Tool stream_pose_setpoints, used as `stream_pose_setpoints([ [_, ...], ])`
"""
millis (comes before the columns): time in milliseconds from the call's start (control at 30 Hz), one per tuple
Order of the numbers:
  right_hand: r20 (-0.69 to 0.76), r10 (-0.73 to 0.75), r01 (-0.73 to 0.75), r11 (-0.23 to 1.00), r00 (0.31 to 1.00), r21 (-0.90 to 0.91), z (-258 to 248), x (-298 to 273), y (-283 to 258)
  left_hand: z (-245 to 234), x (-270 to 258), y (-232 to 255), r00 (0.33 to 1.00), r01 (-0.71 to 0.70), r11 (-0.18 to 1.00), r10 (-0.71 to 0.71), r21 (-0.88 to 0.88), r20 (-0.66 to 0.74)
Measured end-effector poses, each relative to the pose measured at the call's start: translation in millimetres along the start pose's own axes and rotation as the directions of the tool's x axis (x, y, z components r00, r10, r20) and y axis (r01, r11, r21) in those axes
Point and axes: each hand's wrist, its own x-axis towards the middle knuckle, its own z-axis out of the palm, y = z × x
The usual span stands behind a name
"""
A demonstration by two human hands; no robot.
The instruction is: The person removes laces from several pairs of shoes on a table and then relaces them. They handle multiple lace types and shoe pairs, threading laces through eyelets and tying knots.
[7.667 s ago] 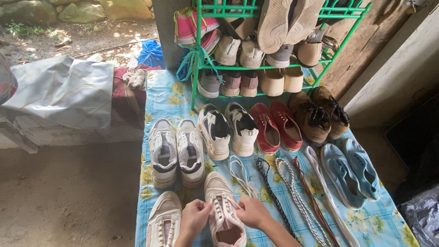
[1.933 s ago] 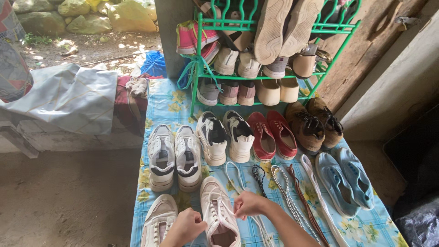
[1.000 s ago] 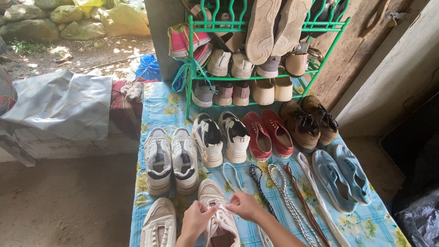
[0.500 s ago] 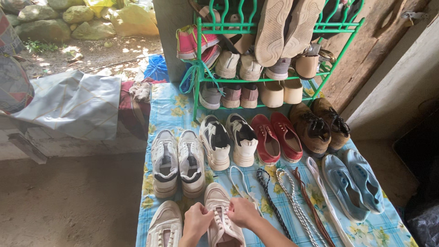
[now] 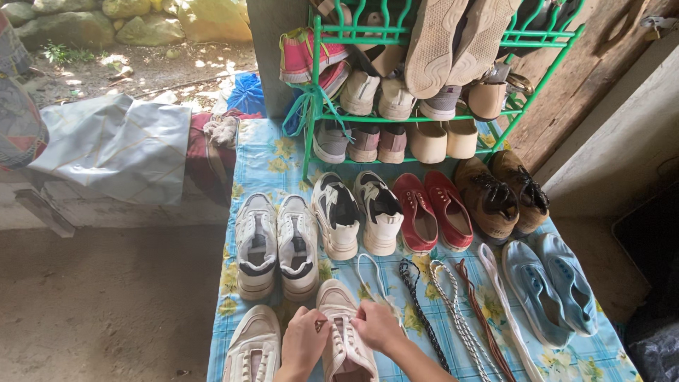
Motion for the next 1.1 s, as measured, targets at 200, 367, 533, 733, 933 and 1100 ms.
stream_pose_setpoints([
  [200,-0.026,-0.111,0.110,0.994,0.994,-0.012,8.6,-1.2,14.9,-2.2,-10.9,16.5,0.990,0.136,0.991,-0.136,0.004,-0.025],
  [367,0.000,-0.092,0.092,0.996,0.996,0.010,16.7,1.4,29.0,6.0,-12.5,12.8,0.991,0.107,0.992,-0.112,-0.068,-0.073],
  [533,0.087,0.136,-0.152,0.965,0.987,0.212,25.8,4.1,38.1,12.0,-16.4,2.0,0.983,0.104,0.976,-0.131,-0.193,-0.129],
  [733,0.190,0.162,-0.244,0.775,0.968,0.583,15.5,27.9,50.7,18.6,4.6,10.0,0.968,0.178,0.902,-0.232,-0.393,-0.094],
  [933,0.071,0.189,-0.198,0.817,0.979,0.542,-15.9,37.0,39.4,-6.9,32.8,19.8,0.948,0.312,0.950,-0.311,-0.008,0.059],
  [1100,0.166,0.209,-0.267,0.766,0.964,0.584,-72.6,37.2,-1.0,-44.2,68.1,37.3,0.889,0.404,0.901,-0.346,-0.157,0.300],
])
